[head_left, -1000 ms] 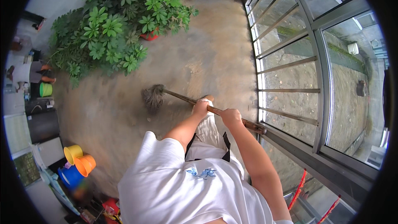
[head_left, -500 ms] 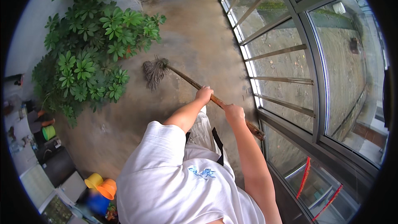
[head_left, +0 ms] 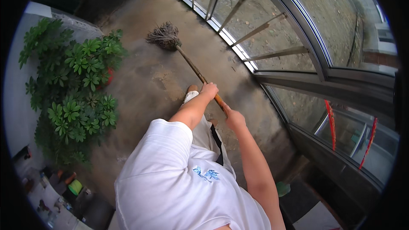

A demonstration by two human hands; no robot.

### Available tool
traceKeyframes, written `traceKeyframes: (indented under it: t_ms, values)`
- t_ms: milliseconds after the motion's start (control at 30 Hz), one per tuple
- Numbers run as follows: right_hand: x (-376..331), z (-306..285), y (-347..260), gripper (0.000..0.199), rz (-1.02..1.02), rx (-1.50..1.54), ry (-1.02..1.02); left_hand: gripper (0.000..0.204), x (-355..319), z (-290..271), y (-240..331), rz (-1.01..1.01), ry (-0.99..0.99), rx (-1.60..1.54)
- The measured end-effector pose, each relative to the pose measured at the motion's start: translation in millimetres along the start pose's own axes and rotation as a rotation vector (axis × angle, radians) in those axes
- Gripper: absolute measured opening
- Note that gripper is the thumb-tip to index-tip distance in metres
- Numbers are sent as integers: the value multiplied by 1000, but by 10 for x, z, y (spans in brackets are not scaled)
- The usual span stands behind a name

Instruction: The person mops a concrete floor in a semi-outdoor area and then enters a tiled bathroom to continue mopping. They use a traditional string mop to clean the floor surfaces, moving around obstacles like buckets and plants.

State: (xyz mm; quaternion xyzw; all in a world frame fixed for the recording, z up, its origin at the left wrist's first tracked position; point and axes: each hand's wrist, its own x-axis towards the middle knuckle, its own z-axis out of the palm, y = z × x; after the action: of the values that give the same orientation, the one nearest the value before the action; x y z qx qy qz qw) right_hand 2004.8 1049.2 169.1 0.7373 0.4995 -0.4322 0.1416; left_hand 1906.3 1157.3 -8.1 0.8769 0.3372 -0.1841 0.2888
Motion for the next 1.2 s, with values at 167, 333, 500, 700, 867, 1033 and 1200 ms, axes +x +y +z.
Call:
traceKeyframes:
  t_ms: [167, 333, 500, 700, 867, 1033, 1200]
  values:
    - [-583, 654, 821, 81, 101, 196, 93, 22, -41, 392, 980, 164, -219, 138]
    - [-1384, 1372, 1549, 82, 293, 331, 75, 23, -336, 986, 2123, 347, -333, 251]
    - [-2137, 1711, 1854, 79, 453, 548, 40, 21, -527, 1958, 2909, 437, -392, 211]
    - [-2524, 1993, 1932, 77, 578, 718, 106, 25, -882, 1630, 3426, 603, -611, 300]
    - [-2498, 1675, 1847, 79, 482, 769, 128, 23, -788, 1555, 3251, 771, -474, 411]
    - [-2123, 1227, 1702, 78, 344, 673, 123, 20, -483, 1223, 2818, 555, -502, 276]
    - [-1339, 644, 1380, 79, 195, 557, 106, 17, -14, 624, 1959, 542, -278, 248]
